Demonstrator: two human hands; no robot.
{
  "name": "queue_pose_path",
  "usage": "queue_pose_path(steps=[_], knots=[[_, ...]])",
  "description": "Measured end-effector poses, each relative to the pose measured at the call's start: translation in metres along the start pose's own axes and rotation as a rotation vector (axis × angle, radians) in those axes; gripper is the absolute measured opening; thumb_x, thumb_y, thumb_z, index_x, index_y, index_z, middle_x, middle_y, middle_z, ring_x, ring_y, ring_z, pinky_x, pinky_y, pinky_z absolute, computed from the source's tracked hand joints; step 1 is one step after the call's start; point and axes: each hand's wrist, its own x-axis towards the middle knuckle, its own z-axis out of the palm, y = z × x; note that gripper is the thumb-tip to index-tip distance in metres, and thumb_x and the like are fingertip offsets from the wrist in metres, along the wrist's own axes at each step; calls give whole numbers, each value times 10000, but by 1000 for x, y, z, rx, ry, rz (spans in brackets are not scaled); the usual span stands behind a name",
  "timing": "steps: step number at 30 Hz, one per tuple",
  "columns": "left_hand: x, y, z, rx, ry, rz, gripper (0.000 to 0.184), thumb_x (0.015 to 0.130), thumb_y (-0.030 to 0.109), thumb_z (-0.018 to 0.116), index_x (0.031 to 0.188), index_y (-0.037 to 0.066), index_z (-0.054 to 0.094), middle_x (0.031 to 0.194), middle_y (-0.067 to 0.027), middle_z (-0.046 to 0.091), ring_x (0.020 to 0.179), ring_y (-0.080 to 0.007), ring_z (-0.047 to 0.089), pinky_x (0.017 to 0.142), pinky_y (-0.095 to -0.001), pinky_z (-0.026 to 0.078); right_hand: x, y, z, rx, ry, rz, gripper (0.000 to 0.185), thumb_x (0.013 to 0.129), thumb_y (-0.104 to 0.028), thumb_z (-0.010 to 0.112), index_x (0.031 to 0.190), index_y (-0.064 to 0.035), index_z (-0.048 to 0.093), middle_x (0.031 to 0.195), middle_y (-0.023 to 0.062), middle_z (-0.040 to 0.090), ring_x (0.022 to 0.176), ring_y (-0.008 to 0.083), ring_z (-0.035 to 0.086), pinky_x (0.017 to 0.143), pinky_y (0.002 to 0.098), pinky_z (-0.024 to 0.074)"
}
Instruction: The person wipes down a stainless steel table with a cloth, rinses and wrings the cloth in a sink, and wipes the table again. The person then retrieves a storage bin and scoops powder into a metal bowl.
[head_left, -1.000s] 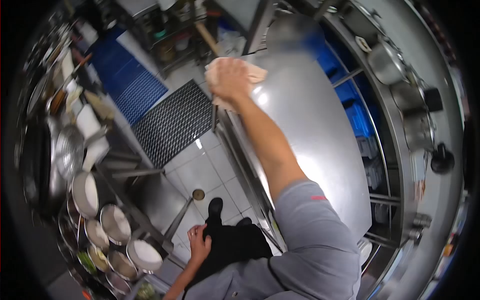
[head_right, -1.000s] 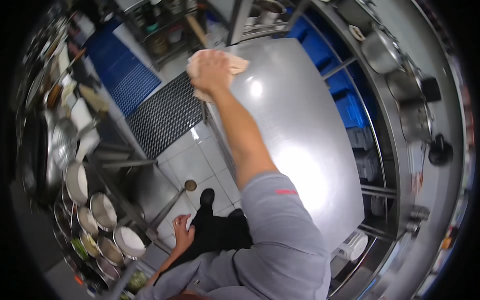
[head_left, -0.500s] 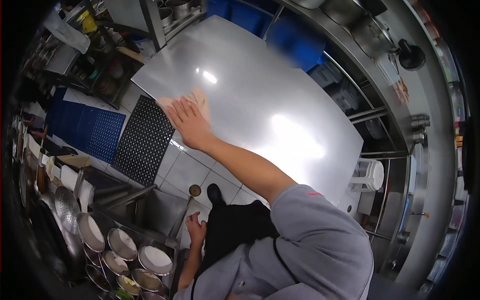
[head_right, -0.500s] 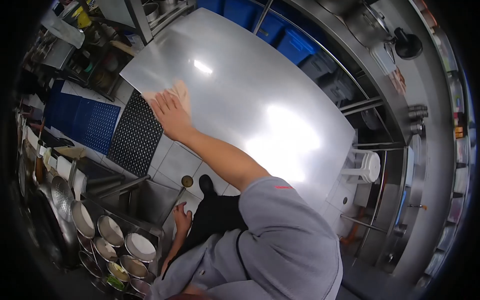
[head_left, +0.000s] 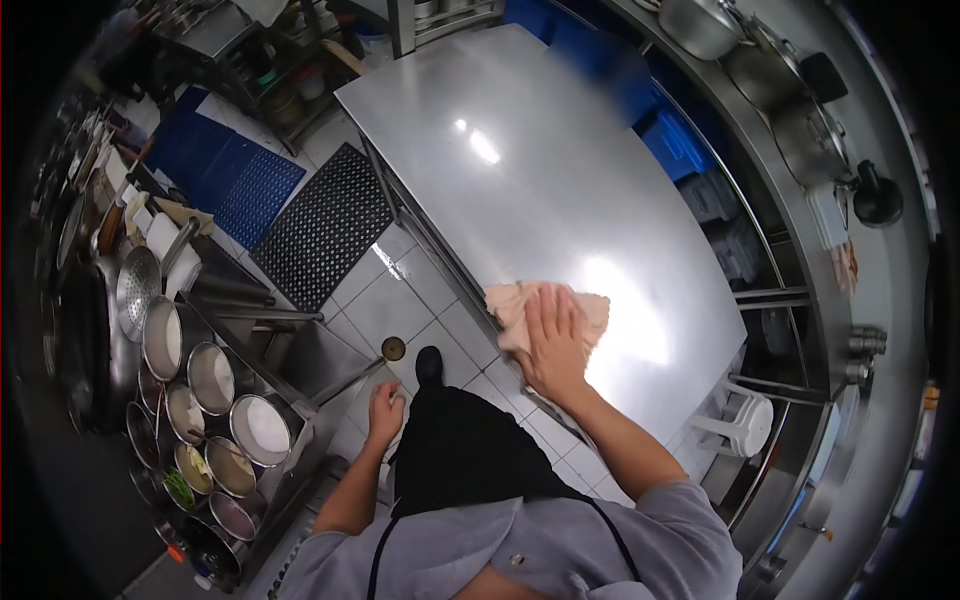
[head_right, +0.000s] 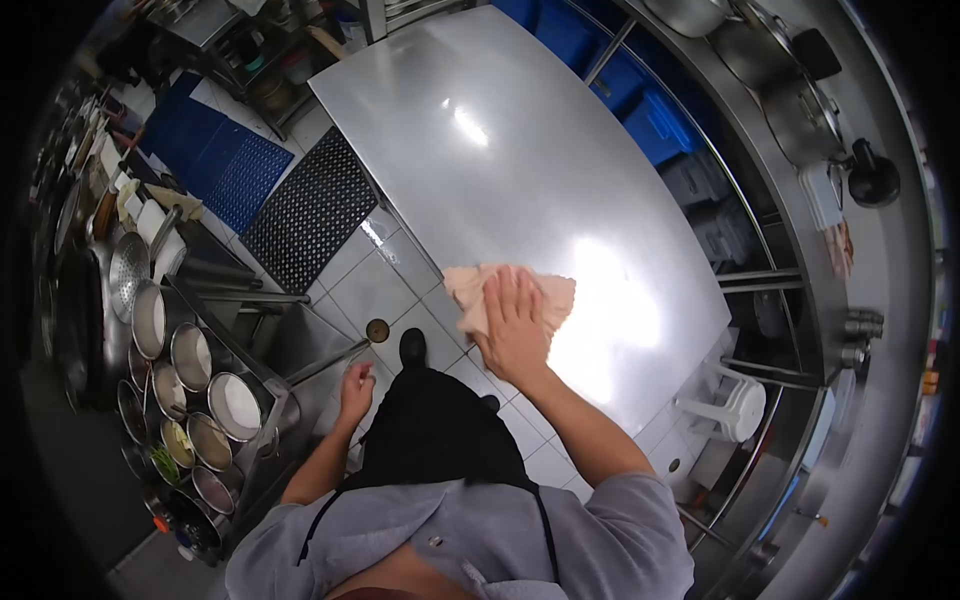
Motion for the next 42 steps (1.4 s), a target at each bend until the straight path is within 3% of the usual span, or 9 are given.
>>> queue_pose_path(steps=[2,6,10,12,17,24,29,39,42], knots=[[33,50,-2,-55,95,75,319,841,69,582,1152,30,643,1057,-168,597,968,-314,599,842,-412,490,58,-1,9,2,10,-52,765,956,-417,527,1544,2,272,1616,240,214,1498,448,167,1191,564,155],[122,133,-10,-203,241,128,330,853,47,585,1179,37,636,1103,-151,584,1022,-304,579,860,-391,489,199,-4,38,1,186,-94,697,994,-437,490,1514,0,331,1594,216,276,1474,454,214,1180,576,188],[215,203,-32,-150,365,427,320,858,74,607,1174,33,632,1151,-166,577,1105,-328,516,969,-401,419,303,1,36,-2,257,-70,600,989,-417,496,1457,-46,435,1566,172,347,1467,422,249,1182,558,198],[257,230,-45,-54,457,593,311,857,92,614,1163,40,640,1189,-175,562,1112,-342,494,1002,-437,383,308,3,40,35,274,-61,513,986,-374,501,1401,-72,499,1538,143,394,1462,395,271,1177,545,214],[347,273,-67,54,567,728,323,843,134,634,1156,56,648,1218,-185,534,1159,-386,454,1022,-484,369,294,2,32,66,238,-90,442,958,-297,518,1339,-72,533,1518,152,418,1442,401,312,1173,540,208],[427,299,-57,290,645,591,387,860,224,622,1214,69,636,1307,-211,483,1272,-438,361,1082,-548,328,309,5,37,58,249,-81,488,874,-211,541,1343,-77,522,1497,157,435,1422,404,319,1162,564,217],[424,298,-53,412,599,504,432,876,250,614,1274,83,606,1405,-221,426,1357,-470,291,1120,-576,294,308,2,38,27,254,-77,483,861,-211,541,1312,-36,537,1501,179,421,1414,428,310,1160,579,215],[429,304,-55,475,602,497,491,886,266,588,1322,44,550,1424,-261,420,1377,-505,275,1160,-603,214,312,6,33,64,193,-88,476,840,-235,542,1274,-40,567,1508,192,410,1416,455,302,1160,594,214],[426,296,-52,495,574,468,500,902,273,577,1350,54,533,1445,-259,400,1396,-510,252,1170,-605,195,322,0,27,62,270,-84,457,839,-230,545,1254,-41,578,1505,194,417,1423,443,306,1161,582,223]])
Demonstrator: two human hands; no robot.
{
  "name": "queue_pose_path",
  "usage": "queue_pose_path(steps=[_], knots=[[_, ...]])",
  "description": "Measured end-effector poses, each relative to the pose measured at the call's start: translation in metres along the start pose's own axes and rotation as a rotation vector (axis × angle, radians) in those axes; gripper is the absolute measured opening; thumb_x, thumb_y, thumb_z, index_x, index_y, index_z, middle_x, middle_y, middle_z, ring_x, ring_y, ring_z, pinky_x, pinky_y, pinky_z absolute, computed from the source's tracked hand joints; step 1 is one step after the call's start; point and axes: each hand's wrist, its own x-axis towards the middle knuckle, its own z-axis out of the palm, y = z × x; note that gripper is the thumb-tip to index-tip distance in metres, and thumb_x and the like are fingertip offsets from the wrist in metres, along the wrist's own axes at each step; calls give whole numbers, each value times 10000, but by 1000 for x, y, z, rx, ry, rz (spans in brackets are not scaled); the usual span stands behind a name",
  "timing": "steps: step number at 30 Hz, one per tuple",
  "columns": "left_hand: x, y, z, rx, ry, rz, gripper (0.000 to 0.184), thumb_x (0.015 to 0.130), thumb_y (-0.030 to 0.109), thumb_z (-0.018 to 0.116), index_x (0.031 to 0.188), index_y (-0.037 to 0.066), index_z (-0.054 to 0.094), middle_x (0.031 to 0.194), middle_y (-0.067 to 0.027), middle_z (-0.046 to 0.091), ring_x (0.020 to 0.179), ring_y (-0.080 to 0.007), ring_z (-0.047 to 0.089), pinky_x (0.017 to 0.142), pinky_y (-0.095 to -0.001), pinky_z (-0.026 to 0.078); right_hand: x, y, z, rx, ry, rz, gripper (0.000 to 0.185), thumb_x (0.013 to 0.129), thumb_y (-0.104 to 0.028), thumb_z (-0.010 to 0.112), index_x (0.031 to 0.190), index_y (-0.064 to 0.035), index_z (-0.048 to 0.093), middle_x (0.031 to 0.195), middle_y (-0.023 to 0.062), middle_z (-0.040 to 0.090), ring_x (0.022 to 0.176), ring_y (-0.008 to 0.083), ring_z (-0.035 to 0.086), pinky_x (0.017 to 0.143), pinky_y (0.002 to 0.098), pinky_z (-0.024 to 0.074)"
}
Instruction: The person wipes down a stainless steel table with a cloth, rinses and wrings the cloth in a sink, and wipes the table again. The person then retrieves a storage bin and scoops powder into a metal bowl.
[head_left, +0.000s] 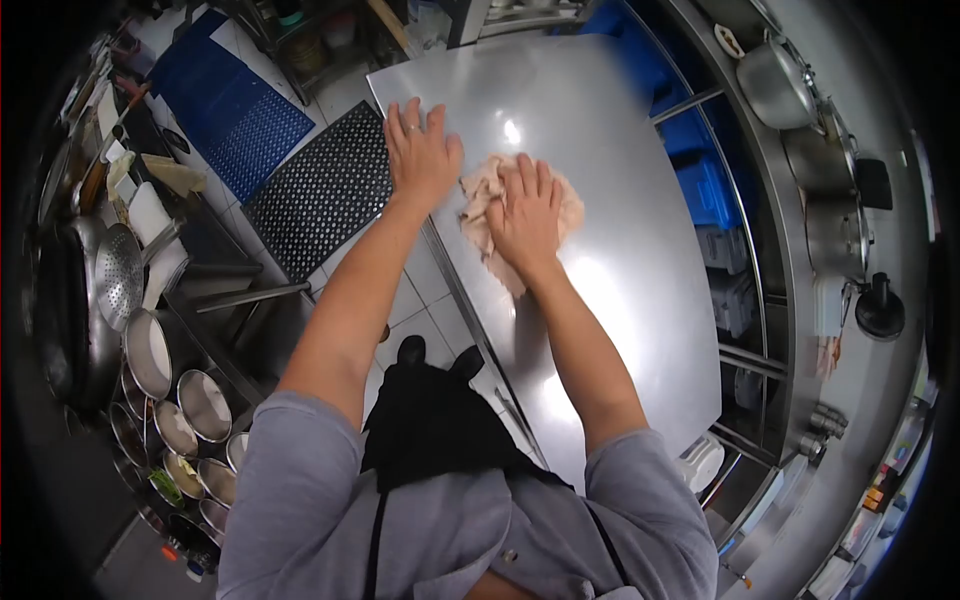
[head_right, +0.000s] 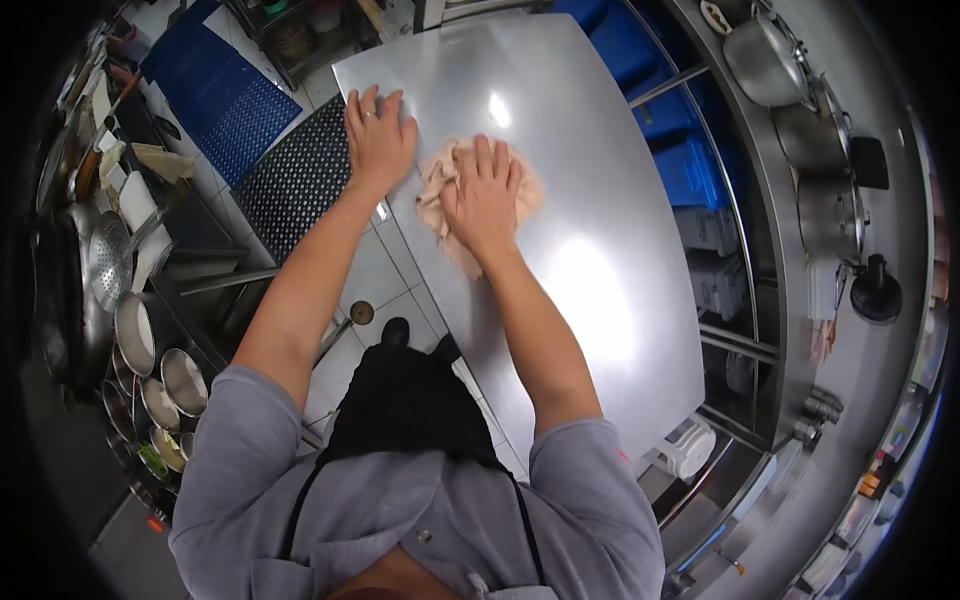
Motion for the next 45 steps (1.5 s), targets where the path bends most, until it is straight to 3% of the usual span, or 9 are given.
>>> queue_pose_path(steps=[4,8,10,15,16,27,36,41,45], knots=[[9,-4,1,15,-16,-31,510,931,297,564,1382,66,509,1466,-255,381,1410,-510,232,1177,-605,177,-27,10,-7,33,-68,-93,497,850,-249,557,1310,-60,555,1507,191,423,1437,403,315,1163,544,245],[13,-6,4,-28,-4,-73,519,957,303,539,1412,59,484,1481,-264,371,1407,-513,237,1180,-585,184,-124,-10,-50,5,-290,-82,615,944,-349,503,1469,-41,423,1602,196,289,1497,421,203,1186,555,158],[11,-7,4,-64,7,-106,518,967,286,526,1419,41,469,1488,-274,367,1410,-511,243,1183,-572,186,-128,-15,-56,-10,-331,-75,646,955,-377,496,1508,-61,383,1611,195,264,1496,420,201,1184,562,158],[12,-12,12,-101,7,-145,527,983,230,498,1432,-36,422,1499,-300,359,1437,-484,244,1192,-545,184,-42,-12,-18,-32,-233,-75,668,962,-394,495,1530,-79,340,1606,201,262,1481,427,229,1179,582,173],[13,-10,8,-96,-34,-161,539,986,225,486,1438,-58,408,1519,-303,338,1453,-472,224,1195,-538,180,-17,-6,-8,-25,-234,-49,676,982,-405,452,1552,-75,297,1613,202,246,1494,429,184,1182,576,158],[15,-3,-3,168,-243,-95,672,1000,347,485,1491,-83,329,1564,-343,243,1464,-495,184,1204,-523,147,225,106,69,2,36,223,655,1003,-483,376,1529,-93,352,1621,166,261,1503,392,175,1200,565,101],[13,-13,-3,169,-264,-30,664,1036,385,449,1519,-46,300,1586,-328,202,1487,-484,138,1206,-518,133,292,210,63,-59,109,409,651,1022,-495,324,1546,-110,338,1629,132,267,1509,365,194,1213,534,119],[15,-10,-4,161,-275,-35,667,1034,372,449,1517,-58,288,1583,-340,189,1481,-500,131,1202,-532,131,298,224,58,-99,120,501,645,1028,-478,324,1539,-85,345,1606,167,307,1494,400,227,1196,553,167],[18,-9,-6,140,-300,-32,680,1018,339,473,1515,-79,271,1583,-357,160,1474,-522,112,1198,-551,119,296,220,60,-108,119,534,654,1014,-478,386,1531,-78,354,1598,175,313,1501,399,193,1205,536,141]])
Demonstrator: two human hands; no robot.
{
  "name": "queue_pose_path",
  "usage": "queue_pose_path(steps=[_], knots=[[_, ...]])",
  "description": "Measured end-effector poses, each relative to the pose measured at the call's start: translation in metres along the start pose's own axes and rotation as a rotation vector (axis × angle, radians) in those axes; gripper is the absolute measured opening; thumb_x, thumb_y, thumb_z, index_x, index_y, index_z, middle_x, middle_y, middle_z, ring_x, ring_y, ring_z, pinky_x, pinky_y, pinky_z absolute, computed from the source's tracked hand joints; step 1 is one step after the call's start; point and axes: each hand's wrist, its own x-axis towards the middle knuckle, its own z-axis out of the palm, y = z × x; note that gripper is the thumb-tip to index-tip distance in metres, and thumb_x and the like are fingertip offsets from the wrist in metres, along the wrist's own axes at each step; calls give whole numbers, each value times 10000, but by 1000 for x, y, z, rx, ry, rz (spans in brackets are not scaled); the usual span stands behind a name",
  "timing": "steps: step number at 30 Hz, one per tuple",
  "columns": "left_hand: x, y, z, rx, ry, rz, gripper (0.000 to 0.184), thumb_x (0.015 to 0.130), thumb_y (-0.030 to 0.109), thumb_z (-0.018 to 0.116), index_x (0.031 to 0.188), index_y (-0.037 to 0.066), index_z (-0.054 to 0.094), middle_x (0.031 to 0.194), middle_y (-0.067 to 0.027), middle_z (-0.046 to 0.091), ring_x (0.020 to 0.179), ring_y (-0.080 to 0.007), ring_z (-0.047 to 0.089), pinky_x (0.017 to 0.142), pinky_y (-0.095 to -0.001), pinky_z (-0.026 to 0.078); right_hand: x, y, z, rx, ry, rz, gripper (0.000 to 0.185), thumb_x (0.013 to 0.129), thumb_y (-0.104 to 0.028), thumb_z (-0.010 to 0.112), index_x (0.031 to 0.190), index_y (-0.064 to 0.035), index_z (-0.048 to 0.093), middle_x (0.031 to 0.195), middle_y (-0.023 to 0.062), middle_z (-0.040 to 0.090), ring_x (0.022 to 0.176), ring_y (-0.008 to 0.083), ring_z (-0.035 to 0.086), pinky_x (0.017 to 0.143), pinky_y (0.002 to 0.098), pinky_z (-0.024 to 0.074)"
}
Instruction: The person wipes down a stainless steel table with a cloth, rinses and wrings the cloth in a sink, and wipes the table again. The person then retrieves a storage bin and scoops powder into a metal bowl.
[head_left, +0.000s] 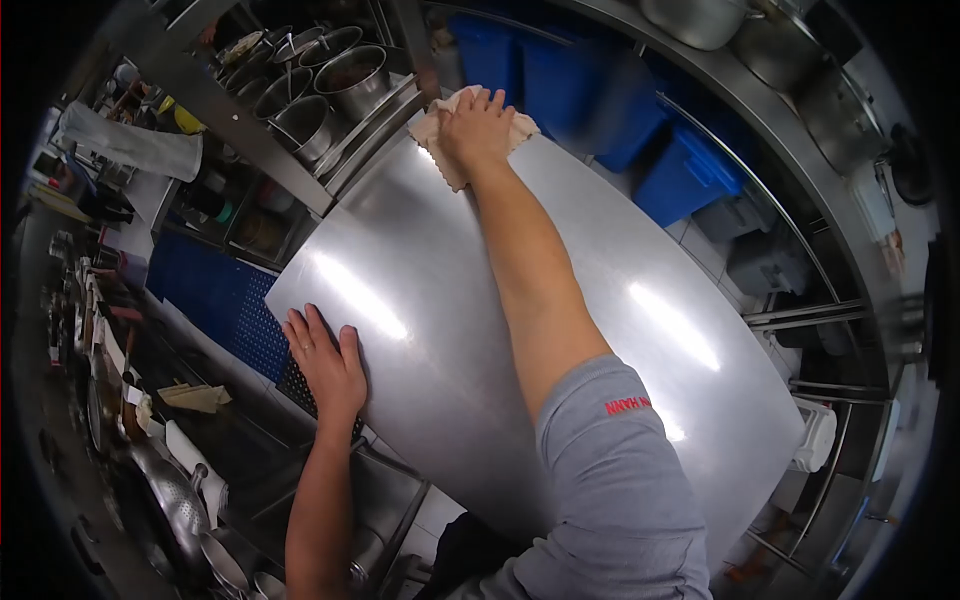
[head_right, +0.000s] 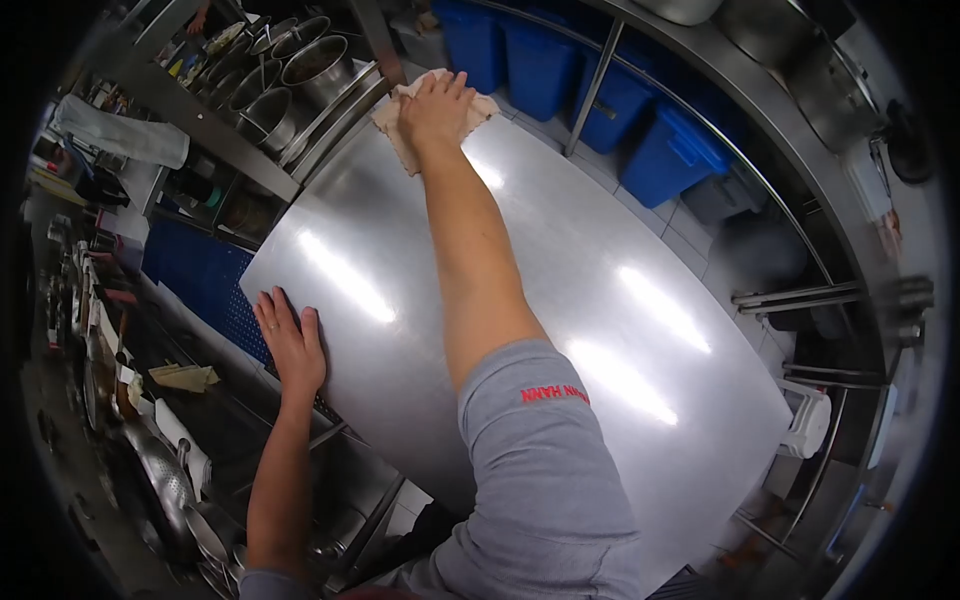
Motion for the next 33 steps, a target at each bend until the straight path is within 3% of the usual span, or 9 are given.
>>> queue_pose_path(steps=[7,11,13,20,26,29,33], knots=[[0,-1,2,38,3,-43,677,1023,366,463,1526,-46,277,1593,-328,174,1492,-486,105,1206,-522,124,-6,12,-16,-10,-22,-68,606,992,-454,422,1492,-111,425,1567,170,364,1466,417,267,1184,557,187],[-3,-1,-4,5,-16,-28,698,1004,342,490,1519,-74,266,1579,-359,167,1479,-514,107,1201,-541,118,-4,15,-21,-11,-90,-109,543,981,-414,438,1445,-137,488,1539,159,405,1437,420,317,1167,570,220],[0,-1,1,26,-7,-24,680,1018,356,474,1528,-47,273,1597,-326,167,1494,-484,98,1205,-518,125,-7,19,-19,29,-55,-102,530,975,-398,446,1429,-131,505,1529,152,419,1430,418,330,1160,580,227],[-1,1,0,10,7,-33,679,1012,348,487,1520,-56,284,1586,-337,184,1484,-500,115,1200,-531,134,5,10,3,-24,69,-87,558,966,-400,443,1422,-81,495,1478,157,463,1419,400,346,1124,588,273],[-2,0,-1,-12,-2,-17,688,1007,341,494,1519,-65,278,1578,-361,170,1476,-519,109,1198,-545,128,-7,10,3,-16,68,-102,683,994,-468,385,1503,-12,372,1557,187,368,1464,392,285,1169,571,218],[1,1,-1,3,-9,-30,690,1011,352,485,1522,-61,275,1579,-360,169,1477,-519,107,1199,-543,129,-23,27,-11,18,19,41,708,1004,-476,381,1523,3,330,1581,212,329,1493,386,234,1217,529,124],[0,-6,6,21,6,-20,698,1011,372,470,1523,-61,274,1579,-362,169,1472,-525,116,1202,-539,128,-79,83,-57,-36,-28,136,710,1009,-477,358,1533,1,312,1586,221,317,1497,379,231,1217,529,131]])
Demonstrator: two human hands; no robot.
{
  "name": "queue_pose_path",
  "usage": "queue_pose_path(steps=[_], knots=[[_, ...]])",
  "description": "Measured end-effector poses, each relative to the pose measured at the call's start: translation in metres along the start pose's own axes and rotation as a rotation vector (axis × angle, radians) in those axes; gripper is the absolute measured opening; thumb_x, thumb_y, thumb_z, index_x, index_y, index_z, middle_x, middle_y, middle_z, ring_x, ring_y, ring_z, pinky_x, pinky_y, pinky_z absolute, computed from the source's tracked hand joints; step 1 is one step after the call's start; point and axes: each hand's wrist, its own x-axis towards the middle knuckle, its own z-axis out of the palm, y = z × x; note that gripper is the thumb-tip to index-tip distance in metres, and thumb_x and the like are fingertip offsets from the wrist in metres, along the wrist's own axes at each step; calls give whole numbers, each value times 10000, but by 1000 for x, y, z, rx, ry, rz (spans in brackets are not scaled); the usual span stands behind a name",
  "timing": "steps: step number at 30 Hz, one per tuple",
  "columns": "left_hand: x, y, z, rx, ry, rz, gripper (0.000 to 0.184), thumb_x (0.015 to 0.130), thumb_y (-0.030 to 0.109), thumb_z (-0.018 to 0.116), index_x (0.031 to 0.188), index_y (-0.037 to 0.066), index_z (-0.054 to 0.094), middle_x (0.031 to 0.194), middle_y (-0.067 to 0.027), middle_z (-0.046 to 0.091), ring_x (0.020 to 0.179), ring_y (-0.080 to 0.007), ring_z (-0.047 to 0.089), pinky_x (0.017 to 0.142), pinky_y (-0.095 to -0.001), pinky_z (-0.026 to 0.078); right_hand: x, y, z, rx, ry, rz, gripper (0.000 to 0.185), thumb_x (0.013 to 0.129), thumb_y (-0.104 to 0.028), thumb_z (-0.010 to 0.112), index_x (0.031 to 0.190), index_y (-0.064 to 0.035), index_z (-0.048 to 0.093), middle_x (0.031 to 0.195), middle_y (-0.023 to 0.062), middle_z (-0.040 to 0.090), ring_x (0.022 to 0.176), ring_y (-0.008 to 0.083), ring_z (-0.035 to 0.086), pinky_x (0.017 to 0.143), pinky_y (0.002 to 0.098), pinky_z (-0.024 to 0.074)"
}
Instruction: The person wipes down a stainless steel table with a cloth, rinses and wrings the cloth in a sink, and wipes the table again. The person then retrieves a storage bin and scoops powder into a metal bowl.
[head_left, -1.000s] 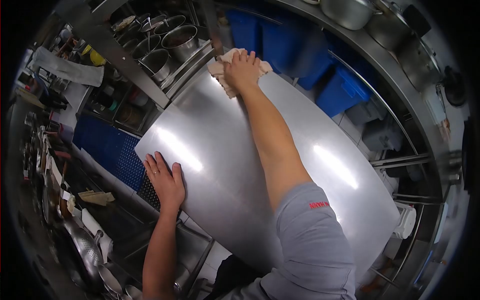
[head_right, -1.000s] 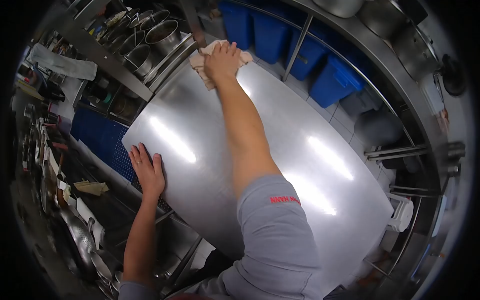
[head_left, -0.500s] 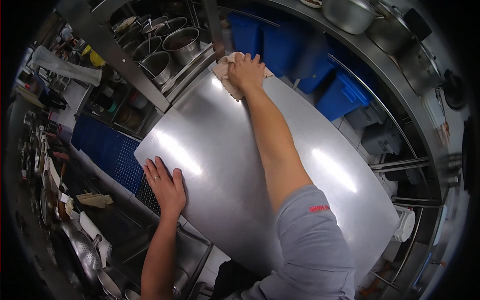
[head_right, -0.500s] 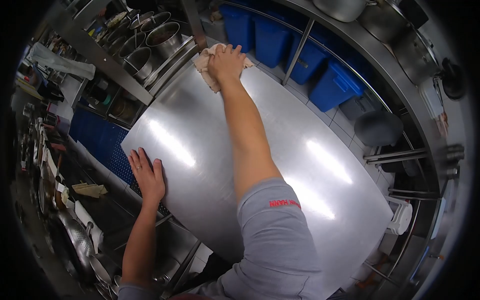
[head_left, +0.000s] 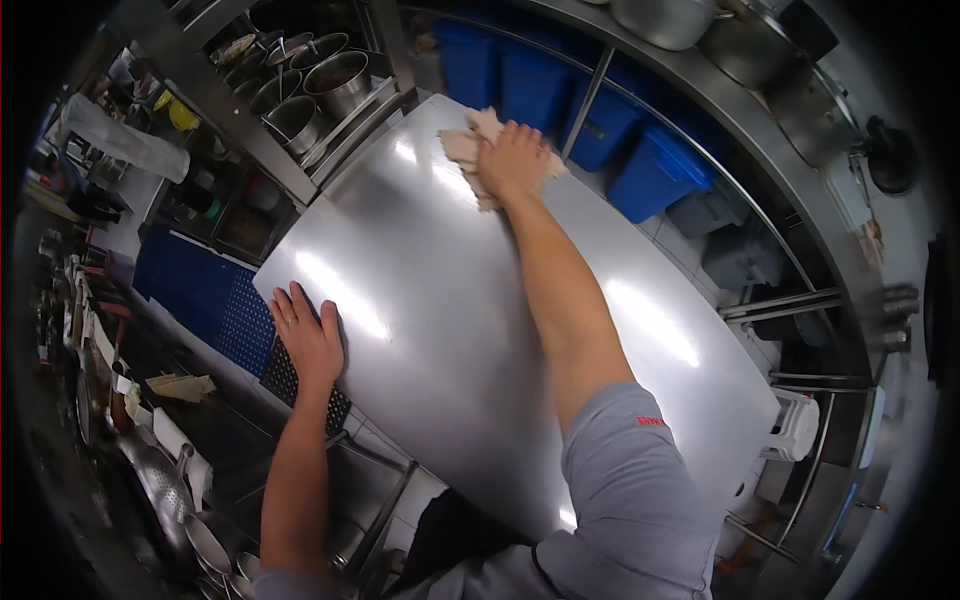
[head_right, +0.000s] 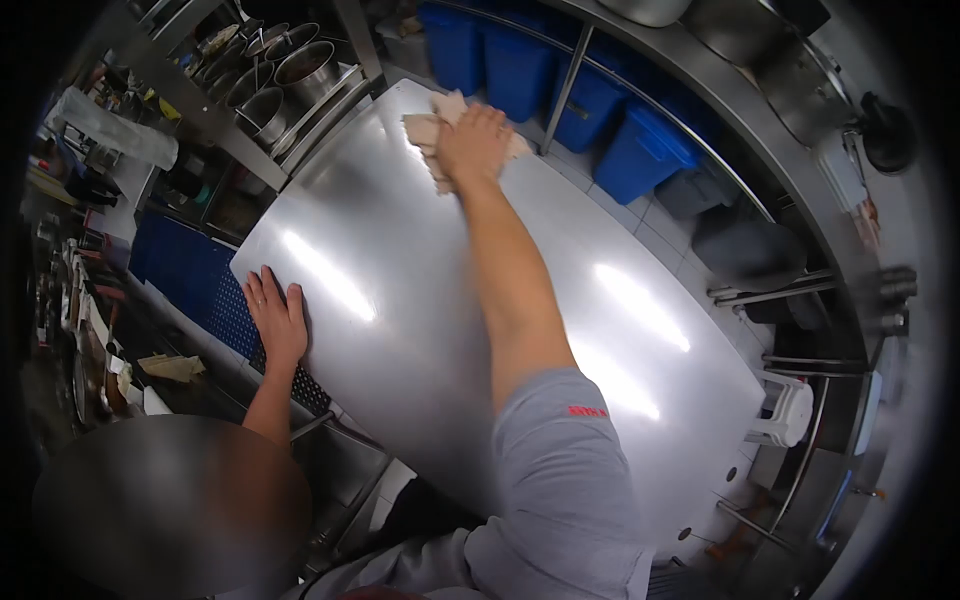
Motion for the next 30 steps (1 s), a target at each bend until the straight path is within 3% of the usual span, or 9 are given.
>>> queue_pose_path(steps=[5,9,12,15,17,19,23,26,30], knots=[[3,3,0,56,35,-6,706,1011,411,444,1509,-69,304,1563,-370,209,1461,-530,151,1204,-541,121,-91,124,-55,-93,75,85,698,1008,-486,336,1522,-14,342,1556,227,363,1474,390,275,1205,548,150],[9,-15,18,178,35,59,733,1011,466,419,1487,-84,338,1539,-376,265,1460,-520,174,1200,-549,122,-195,242,-108,-237,121,293,695,1008,-501,329,1517,-29,359,1539,237,386,1469,403,279,1204,550,137],[16,-23,25,174,12,46,756,1012,524,391,1507,-43,331,1560,-364,228,1456,-513,187,1193,-547,152,-294,330,-149,-287,182,547,711,1005,-544,324,1536,-70,343,1572,240,326,1493,407,216,1217,522,93],[19,-17,21,108,21,21,758,1009,542,384,1524,-10,321,1573,-356,202,1450,-519,192,1189,-546,171,-384,366,-190,-272,156,761,732,1012,-569,307,1574,-102,276,1622,236,215,1519,404,125,1226,503,44],[17,-16,19,87,19,34,760,1006,543,388,1528,-5,318,1573,-355,202,1449,-523,189,1188,-548,175,-450,369,-206,-324,120,846,738,1015,-572,301,1583,-104,252,1632,231,185,1522,405,109,1227,505,32],[16,-18,21,57,36,30,766,1002,543,396,1524,-13,320,1568,-358,214,1449,-526,186,1188,-550,175,-514,351,-213,-334,114,797,746,1011,-569,337,1584,-101,245,1632,237,179,1522,408,102,1223,513,42],[16,-23,31,107,65,39,742,1002,500,403,1500,-46,352,1549,-377,239,1440,-531,202,1191,-546,173,-612,269,-217,-262,13,516,806,984,-549,448,1574,-42,235,1605,302,183,1501,469,108,1185,597,98],[9,-13,21,52,75,16,729,1000,475,404,1503,-50,346,1553,-382,223,1452,-536,175,1203,-542,132,-595,218,-201,-305,-30,367,838,972,-552,469,1565,-8,232,1591,333,178,1486,509,108,1170,628,103],[5,-6,20,40,105,18,702,996,442,435,1489,-53,365,1552,-374,237,1463,-522,166,1203,-549,128,-501,167,-164,-258,-101,241,876,963,-580,465,1567,2,211,1586,348,169,1484,519,96,1171,636,69]])
